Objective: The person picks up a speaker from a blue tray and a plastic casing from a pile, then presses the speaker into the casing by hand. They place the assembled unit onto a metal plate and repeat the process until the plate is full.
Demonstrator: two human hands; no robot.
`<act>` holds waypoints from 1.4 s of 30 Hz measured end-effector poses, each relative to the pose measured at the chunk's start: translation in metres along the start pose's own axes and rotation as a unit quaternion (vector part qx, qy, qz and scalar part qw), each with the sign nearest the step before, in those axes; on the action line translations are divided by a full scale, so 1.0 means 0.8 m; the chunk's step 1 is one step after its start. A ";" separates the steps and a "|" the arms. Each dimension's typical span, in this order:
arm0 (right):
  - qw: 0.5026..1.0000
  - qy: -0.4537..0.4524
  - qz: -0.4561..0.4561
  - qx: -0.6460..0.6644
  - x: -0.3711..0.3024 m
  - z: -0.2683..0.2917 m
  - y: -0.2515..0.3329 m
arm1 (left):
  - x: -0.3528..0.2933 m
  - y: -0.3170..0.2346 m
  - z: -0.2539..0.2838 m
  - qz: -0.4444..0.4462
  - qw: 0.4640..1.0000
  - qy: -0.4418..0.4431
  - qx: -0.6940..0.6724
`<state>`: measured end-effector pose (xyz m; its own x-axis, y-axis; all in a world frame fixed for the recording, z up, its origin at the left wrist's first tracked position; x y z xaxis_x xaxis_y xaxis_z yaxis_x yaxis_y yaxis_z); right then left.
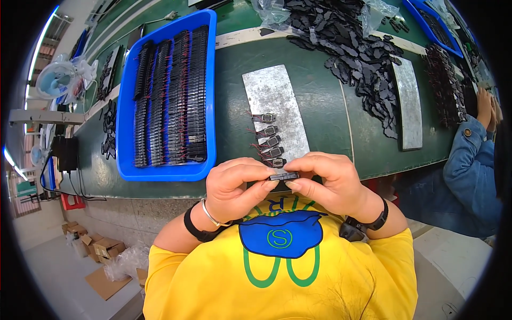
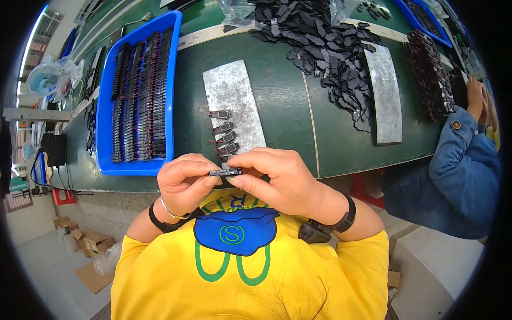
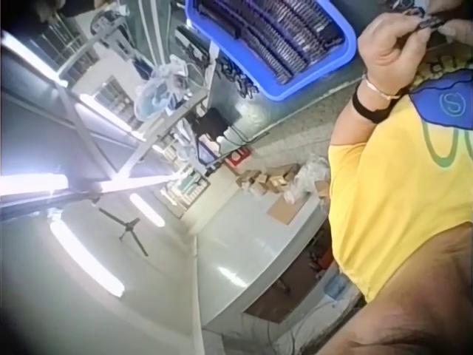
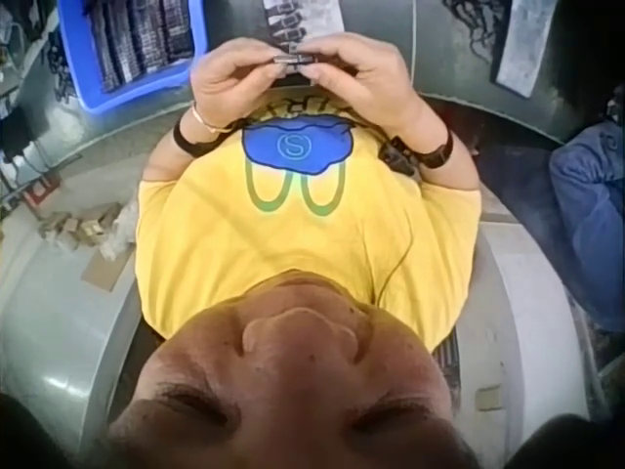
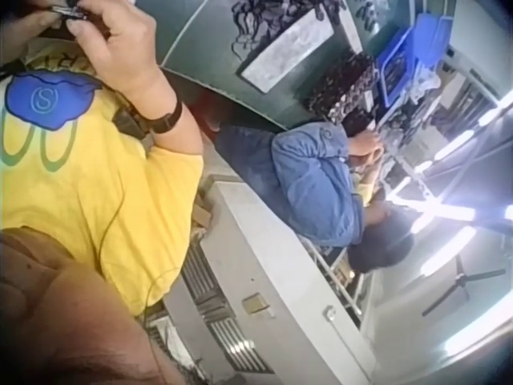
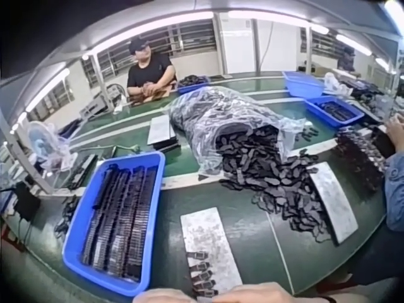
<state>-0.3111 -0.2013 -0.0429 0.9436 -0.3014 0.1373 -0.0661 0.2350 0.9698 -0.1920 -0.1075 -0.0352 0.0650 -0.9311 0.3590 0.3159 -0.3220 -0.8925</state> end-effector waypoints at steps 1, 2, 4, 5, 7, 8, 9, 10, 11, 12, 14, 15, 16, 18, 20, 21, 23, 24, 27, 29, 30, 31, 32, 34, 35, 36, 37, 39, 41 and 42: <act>1.000 0.003 0.016 -0.014 0.001 0.000 0.004 | 0.000 -0.003 0.000 -0.013 1.000 0.001 0.012; 0.999 0.007 0.032 -0.028 0.002 -0.001 0.007 | 0.001 -0.003 0.000 -0.012 1.000 0.002 0.012; 0.998 0.011 0.048 -0.040 0.002 -0.002 0.009 | 0.002 -0.009 -0.001 -0.033 0.998 0.010 0.043; 0.997 0.003 0.065 -0.045 0.002 -0.001 0.011 | 0.002 -0.012 -0.001 -0.043 0.997 0.013 0.059; 0.994 -0.013 0.098 -0.055 0.000 0.000 0.014 | 0.004 -0.015 -0.001 -0.050 0.996 0.015 0.067; 0.994 -0.013 0.098 -0.054 0.001 -0.001 0.012 | 0.006 -0.017 -0.002 -0.059 0.995 0.018 0.073; 0.990 -0.019 0.121 -0.065 0.000 -0.001 0.015 | 0.006 -0.019 -0.003 -0.067 0.994 0.020 0.080; 0.986 -0.026 0.144 -0.076 -0.001 -0.001 0.018 | 0.006 -0.018 -0.003 -0.066 0.994 0.020 0.081; 0.982 -0.033 0.167 -0.087 -0.002 0.000 0.022 | 0.007 -0.018 -0.003 -0.068 0.994 0.024 0.078; 0.982 -0.033 0.167 -0.086 -0.002 -0.001 0.020 | 0.007 -0.018 -0.004 -0.070 0.994 0.027 0.075; 0.976 -0.038 0.186 -0.110 -0.003 -0.002 0.021 | 0.005 -0.017 -0.006 -0.071 0.994 0.031 0.073; 0.972 -0.040 0.196 -0.122 -0.004 -0.002 0.023 | 0.003 -0.007 -0.006 -0.042 0.998 0.031 0.047; 0.972 -0.040 0.197 -0.122 -0.004 -0.002 0.023 | 0.000 0.002 -0.007 -0.013 0.999 0.032 0.021; 0.975 -0.033 0.187 -0.119 -0.004 -0.002 0.022 | -0.002 0.007 -0.007 0.015 0.999 0.032 -0.003; 0.975 -0.028 0.185 -0.118 -0.004 0.000 0.022 | -0.005 0.024 -0.012 0.108 0.990 0.056 -0.071; 0.979 -0.021 0.169 -0.113 -0.004 0.001 0.020 | -0.006 0.031 -0.015 0.154 0.980 0.067 -0.105; 0.985 -0.006 0.139 -0.105 -0.002 0.001 0.017 | 0.000 0.023 -0.010 0.145 0.983 0.051 -0.104; 0.985 -0.006 0.139 -0.105 -0.003 0.001 0.018 | 0.006 0.016 -0.006 0.138 0.984 0.036 -0.105; 0.983 0.004 0.137 -0.123 -0.005 -0.003 0.020 | 0.019 -0.003 0.001 0.091 0.994 0.052 -0.033; 0.982 0.002 0.142 -0.124 -0.005 -0.005 0.022 | 0.025 -0.025 -0.005 0.011 0.987 0.114 0.113; 0.981 -0.002 0.147 -0.125 -0.006 -0.006 0.023 | 0.024 -0.027 -0.005 0.010 0.987 0.114 0.114; 0.980 -0.005 0.152 -0.127 -0.006 -0.006 0.025 | 0.024 -0.028 -0.006 0.011 0.985 0.115 0.124; 0.980 -0.005 0.152 -0.127 -0.007 -0.007 0.026 | 0.023 -0.030 -0.006 0.011 0.984 0.117 0.134; 0.987 -0.006 0.127 -0.103 -0.006 -0.005 0.024 | 0.022 -0.030 -0.007 0.011 0.982 0.119 0.144; 0.989 -0.006 0.114 -0.091 -0.005 -0.005 0.023 | 0.021 -0.032 -0.007 0.000 0.983 0.110 0.148; 0.989 -0.005 0.114 -0.092 -0.005 -0.005 0.025 | 0.021 -0.034 -0.006 -0.011 0.983 0.101 0.152; 0.992 -0.008 0.104 -0.076 -0.004 -0.005 0.024 | 0.020 -0.036 -0.005 -0.023 0.983 0.093 0.156; 0.995 -0.013 0.083 -0.045 -0.002 -0.005 0.022 | 0.019 -0.037 -0.005 -0.028 0.983 0.089 0.156; 0.991 -0.014 0.116 -0.071 0.000 -0.006 0.023 | 0.018 -0.039 -0.006 -0.038 0.983 0.082 0.158; 0.984 -0.015 0.148 -0.097 0.000 -0.006 0.026 | 0.019 -0.038 -0.006 -0.038 0.983 0.081 0.159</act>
<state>-0.3108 -0.1922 -0.0239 0.8825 -0.2190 0.4162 -0.2708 0.4869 0.8304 -0.2051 -0.1126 -0.0044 -0.1135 -0.9300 0.3497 0.5964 -0.3453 -0.7247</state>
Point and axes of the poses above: each hand's wrist, its own x-axis towards the middle knuckle, its own z-axis out of the back of the hand, y = z × x, the point moved 8 cm from there along x, towards the middle knuckle, and after that the axes turned 9 degrees about y, right-handed, at the moved point
